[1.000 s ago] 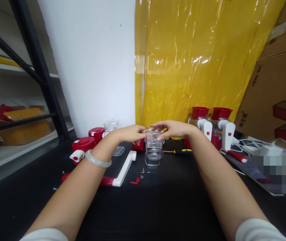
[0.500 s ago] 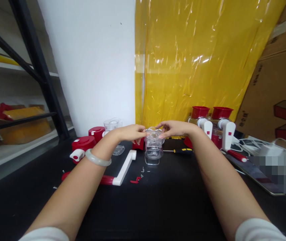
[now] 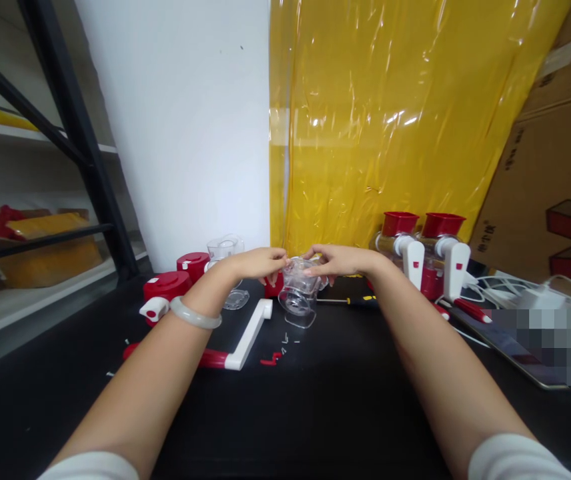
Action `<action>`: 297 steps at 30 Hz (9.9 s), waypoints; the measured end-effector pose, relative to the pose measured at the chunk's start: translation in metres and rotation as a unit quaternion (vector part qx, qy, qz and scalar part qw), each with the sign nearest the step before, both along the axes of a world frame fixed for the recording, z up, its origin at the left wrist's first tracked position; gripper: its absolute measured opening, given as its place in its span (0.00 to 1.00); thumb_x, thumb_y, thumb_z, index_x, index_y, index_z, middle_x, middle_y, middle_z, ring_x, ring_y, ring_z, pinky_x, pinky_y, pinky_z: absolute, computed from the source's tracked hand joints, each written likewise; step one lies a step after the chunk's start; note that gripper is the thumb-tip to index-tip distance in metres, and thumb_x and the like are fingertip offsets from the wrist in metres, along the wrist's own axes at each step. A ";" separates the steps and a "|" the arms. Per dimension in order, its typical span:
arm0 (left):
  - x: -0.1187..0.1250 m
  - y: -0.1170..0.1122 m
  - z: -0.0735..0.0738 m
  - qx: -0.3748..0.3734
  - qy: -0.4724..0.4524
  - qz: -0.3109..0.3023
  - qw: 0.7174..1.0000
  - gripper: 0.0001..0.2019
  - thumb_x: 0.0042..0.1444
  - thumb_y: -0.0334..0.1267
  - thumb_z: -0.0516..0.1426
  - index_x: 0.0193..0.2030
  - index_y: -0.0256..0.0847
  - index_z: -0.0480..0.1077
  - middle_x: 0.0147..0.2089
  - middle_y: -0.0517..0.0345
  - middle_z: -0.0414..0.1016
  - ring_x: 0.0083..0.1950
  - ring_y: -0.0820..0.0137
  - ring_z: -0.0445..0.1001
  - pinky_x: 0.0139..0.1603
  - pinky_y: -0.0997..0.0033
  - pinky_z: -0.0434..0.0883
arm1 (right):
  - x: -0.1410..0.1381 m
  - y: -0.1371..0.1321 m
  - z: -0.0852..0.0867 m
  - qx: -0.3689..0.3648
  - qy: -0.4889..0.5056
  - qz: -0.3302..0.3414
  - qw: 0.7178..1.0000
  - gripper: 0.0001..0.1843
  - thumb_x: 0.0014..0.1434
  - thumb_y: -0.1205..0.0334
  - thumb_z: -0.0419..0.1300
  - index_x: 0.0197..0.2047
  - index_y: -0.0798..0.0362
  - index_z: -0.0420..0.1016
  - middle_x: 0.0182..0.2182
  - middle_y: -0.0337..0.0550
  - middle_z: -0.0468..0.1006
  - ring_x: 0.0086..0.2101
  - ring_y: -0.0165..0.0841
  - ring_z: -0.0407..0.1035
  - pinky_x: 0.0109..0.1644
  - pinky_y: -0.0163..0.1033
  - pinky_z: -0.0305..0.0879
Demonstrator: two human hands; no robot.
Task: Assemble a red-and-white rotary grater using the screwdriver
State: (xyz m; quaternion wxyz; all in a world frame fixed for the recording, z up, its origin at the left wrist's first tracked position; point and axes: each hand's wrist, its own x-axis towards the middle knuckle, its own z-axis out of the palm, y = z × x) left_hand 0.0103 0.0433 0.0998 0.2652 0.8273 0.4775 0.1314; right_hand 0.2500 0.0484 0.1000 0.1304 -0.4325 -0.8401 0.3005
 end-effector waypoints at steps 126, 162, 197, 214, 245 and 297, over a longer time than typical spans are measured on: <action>-0.008 -0.073 -0.090 0.295 0.159 -0.153 0.930 0.06 0.61 0.32 0.60 0.45 0.40 0.73 0.44 0.53 0.76 0.48 0.62 0.75 0.50 0.63 0.72 | 0.090 -0.020 -0.122 0.148 0.423 -0.352 0.821 0.11 0.56 0.54 0.60 0.29 0.49 0.65 0.22 0.35 0.71 0.17 0.26 0.64 0.17 0.30 0.59; -0.010 -0.073 -0.089 0.290 0.157 -0.143 0.933 0.04 0.63 0.35 0.58 0.44 0.39 0.73 0.43 0.52 0.75 0.49 0.60 0.74 0.51 0.59 0.72 | 0.087 -0.023 -0.114 0.134 0.474 -0.358 0.793 0.11 0.55 0.58 0.62 0.27 0.50 0.63 0.18 0.33 0.68 0.15 0.25 0.61 0.15 0.29 0.56; -0.007 -0.073 -0.094 0.315 0.132 -0.097 0.935 0.04 0.63 0.37 0.58 0.39 0.41 0.74 0.39 0.55 0.77 0.44 0.62 0.75 0.45 0.63 0.72 | 0.087 -0.023 -0.112 0.131 0.534 -0.337 0.764 0.09 0.54 0.62 0.61 0.26 0.51 0.64 0.17 0.31 0.65 0.13 0.23 0.60 0.13 0.28 0.54; -0.007 -0.075 -0.093 0.313 0.134 -0.096 0.935 0.05 0.63 0.37 0.57 0.38 0.41 0.74 0.38 0.54 0.76 0.44 0.62 0.75 0.45 0.63 0.72 | 0.086 -0.024 -0.113 0.137 0.526 -0.336 0.770 0.09 0.53 0.61 0.61 0.26 0.50 0.64 0.17 0.32 0.65 0.14 0.24 0.60 0.14 0.28 0.54; -0.006 -0.076 -0.095 0.317 0.115 -0.072 0.939 0.05 0.62 0.36 0.57 0.37 0.41 0.74 0.36 0.55 0.77 0.43 0.62 0.76 0.44 0.62 0.72 | 0.087 -0.023 -0.113 0.133 0.530 -0.313 0.776 0.09 0.52 0.58 0.62 0.29 0.49 0.64 0.23 0.34 0.69 0.22 0.27 0.67 0.19 0.30 0.62; 0.014 -0.032 -0.094 0.155 -0.280 0.121 0.940 0.54 0.40 0.50 0.72 0.65 0.42 0.41 0.62 0.33 0.63 0.68 0.47 0.64 0.64 0.42 0.66 | 0.103 -0.034 -0.081 0.173 0.633 -0.273 0.704 0.09 0.49 0.62 0.64 0.24 0.52 0.67 0.18 0.31 0.67 0.12 0.21 0.56 0.11 0.27 0.49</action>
